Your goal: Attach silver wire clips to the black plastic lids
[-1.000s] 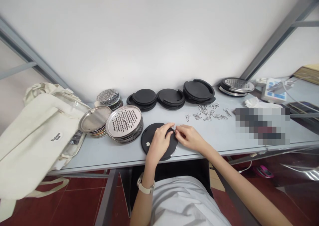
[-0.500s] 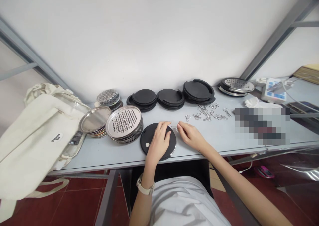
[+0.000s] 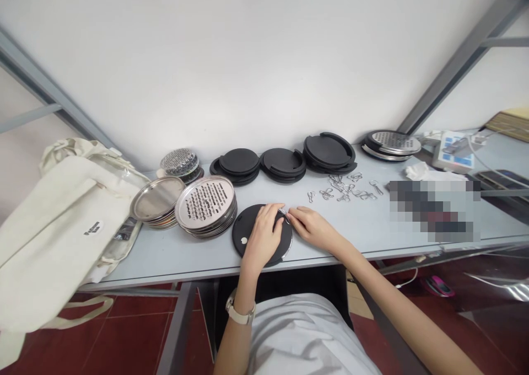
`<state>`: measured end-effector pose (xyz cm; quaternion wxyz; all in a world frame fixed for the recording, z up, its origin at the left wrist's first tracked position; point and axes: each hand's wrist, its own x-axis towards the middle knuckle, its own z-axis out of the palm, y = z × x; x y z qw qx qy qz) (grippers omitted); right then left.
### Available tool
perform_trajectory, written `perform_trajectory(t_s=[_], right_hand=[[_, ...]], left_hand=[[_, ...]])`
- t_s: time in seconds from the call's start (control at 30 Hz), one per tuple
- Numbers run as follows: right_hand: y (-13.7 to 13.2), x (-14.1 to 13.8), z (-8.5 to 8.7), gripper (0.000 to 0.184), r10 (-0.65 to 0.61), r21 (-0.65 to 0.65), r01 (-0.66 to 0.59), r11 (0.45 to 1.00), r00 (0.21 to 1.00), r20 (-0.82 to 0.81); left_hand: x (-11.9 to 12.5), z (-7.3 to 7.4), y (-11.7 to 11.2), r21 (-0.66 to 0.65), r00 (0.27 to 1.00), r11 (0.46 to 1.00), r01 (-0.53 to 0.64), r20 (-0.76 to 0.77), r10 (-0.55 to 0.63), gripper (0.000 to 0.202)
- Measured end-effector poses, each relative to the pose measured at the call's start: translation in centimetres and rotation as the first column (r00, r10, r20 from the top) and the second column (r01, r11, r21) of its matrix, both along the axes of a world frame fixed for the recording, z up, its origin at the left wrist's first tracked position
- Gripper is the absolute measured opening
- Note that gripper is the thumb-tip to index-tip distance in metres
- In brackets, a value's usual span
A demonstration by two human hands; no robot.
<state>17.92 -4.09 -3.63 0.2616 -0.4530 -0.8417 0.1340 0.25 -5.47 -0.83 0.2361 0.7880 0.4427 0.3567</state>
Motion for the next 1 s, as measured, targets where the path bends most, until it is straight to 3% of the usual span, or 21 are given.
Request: perform_trajectory(t_s=[0.67, 1.0], right_hand=[[-0.12, -0.06, 0.32, 0.018, 0.043, -0.044, -0.045, 0.998, 0.997, -0.063], [-0.16, -0.11, 0.52, 0.024, 0.039, -0.047, -0.042, 0.998, 0.998, -0.052]], left_hand=[[0.01, 0.12, 0.02, -0.023, 1.0, 1.0, 0.016, -0.005, -0.016, 0.032], [0.05, 0.05, 0.01, -0.02, 1.0, 1.0, 0.017, 0.0, -0.017, 0.035]])
